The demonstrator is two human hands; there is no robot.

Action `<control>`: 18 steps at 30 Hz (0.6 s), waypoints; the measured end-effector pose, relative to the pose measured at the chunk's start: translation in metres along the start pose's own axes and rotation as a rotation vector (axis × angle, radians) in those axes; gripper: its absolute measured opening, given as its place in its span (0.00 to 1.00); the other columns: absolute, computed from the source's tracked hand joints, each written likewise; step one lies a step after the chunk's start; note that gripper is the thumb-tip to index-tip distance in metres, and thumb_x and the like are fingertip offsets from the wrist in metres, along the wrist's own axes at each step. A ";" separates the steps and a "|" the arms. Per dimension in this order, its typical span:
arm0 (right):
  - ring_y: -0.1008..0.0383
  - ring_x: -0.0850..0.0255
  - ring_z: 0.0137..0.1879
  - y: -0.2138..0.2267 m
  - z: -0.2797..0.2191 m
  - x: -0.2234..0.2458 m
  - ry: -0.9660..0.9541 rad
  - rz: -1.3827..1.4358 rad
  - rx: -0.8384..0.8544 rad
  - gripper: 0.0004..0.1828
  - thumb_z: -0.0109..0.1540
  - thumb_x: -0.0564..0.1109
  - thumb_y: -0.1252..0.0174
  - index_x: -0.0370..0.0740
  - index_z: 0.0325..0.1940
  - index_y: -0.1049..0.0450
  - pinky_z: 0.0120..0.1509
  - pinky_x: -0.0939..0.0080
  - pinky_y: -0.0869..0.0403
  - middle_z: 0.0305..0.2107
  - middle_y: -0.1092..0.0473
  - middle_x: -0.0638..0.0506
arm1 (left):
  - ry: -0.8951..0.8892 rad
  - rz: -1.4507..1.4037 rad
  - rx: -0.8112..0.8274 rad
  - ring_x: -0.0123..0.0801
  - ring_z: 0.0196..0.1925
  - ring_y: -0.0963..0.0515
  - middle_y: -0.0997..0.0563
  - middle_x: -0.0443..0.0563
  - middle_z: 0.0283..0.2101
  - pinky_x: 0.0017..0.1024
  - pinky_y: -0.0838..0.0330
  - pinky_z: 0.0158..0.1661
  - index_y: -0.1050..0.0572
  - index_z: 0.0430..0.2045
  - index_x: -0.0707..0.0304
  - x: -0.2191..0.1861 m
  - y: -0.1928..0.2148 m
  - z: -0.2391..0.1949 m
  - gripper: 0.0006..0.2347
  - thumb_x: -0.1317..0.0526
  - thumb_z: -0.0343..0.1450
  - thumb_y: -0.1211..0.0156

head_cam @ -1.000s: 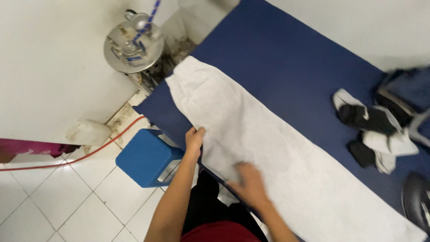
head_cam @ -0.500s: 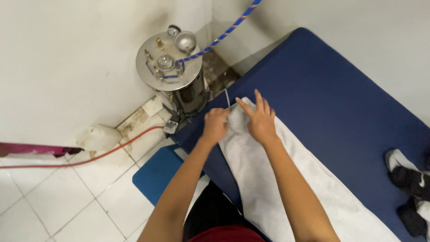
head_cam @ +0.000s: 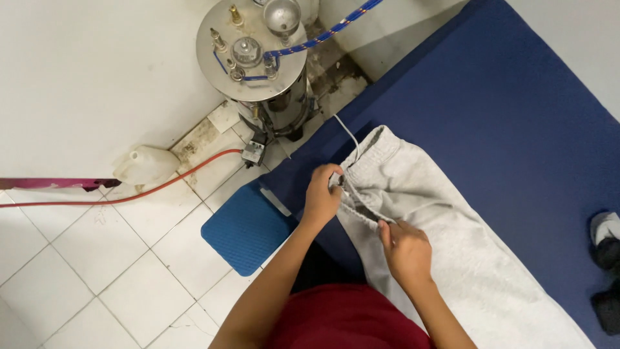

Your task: The person irons and folds a pair of grey sweatpants and a pair of blue striped shorts on a padded table, then places them in a stack.

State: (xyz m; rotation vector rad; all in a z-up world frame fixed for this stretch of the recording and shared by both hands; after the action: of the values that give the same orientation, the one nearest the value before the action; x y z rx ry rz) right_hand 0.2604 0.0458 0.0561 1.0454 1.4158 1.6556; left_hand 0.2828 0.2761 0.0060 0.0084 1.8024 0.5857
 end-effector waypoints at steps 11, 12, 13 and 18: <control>0.26 0.35 0.58 -0.017 0.071 0.049 0.047 0.241 0.360 0.24 0.59 0.35 0.46 0.52 0.56 0.20 0.56 0.42 0.23 0.64 0.35 0.40 | 0.278 -0.601 0.117 0.48 0.71 0.36 0.33 0.70 0.69 0.43 0.39 0.68 0.40 0.73 0.54 0.043 -0.007 -0.029 0.34 0.80 0.67 0.61; 0.25 0.36 0.57 -0.019 0.070 0.038 -0.017 0.298 0.317 0.26 0.59 0.34 0.47 0.52 0.58 0.21 0.57 0.44 0.23 0.60 0.31 0.41 | 0.271 -0.691 0.116 0.50 0.68 0.31 0.30 0.75 0.66 0.45 0.35 0.65 0.47 0.76 0.56 0.055 -0.010 -0.028 0.37 0.81 0.66 0.61; 0.25 0.36 0.57 -0.019 0.063 0.038 -0.014 0.295 0.319 0.26 0.59 0.34 0.47 0.52 0.58 0.21 0.57 0.44 0.23 0.60 0.31 0.41 | 0.273 -0.695 0.113 0.50 0.68 0.31 0.30 0.75 0.66 0.45 0.35 0.65 0.47 0.76 0.56 0.045 -0.007 -0.027 0.37 0.81 0.66 0.61; 0.27 0.38 0.62 0.005 0.044 0.037 -0.062 0.371 0.211 0.32 0.58 0.30 0.45 0.48 0.66 0.25 0.65 0.46 0.27 0.57 0.29 0.36 | 0.097 -0.569 0.132 0.40 0.74 0.41 0.34 0.60 0.73 0.33 0.37 0.64 0.38 0.73 0.50 -0.011 0.008 -0.030 0.37 0.81 0.65 0.60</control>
State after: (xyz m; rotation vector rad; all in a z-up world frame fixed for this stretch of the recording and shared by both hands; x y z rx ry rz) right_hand 0.2850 0.0966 0.0687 1.5427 1.4427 1.7330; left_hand 0.2569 0.2685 0.0251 -0.4349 1.8240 0.0615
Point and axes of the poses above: each hand's wrist, its own z-axis towards the middle knuckle, its own y-axis out of the back of the hand, x = y × z, the point moved 10 cm from there along z, towards the middle knuckle
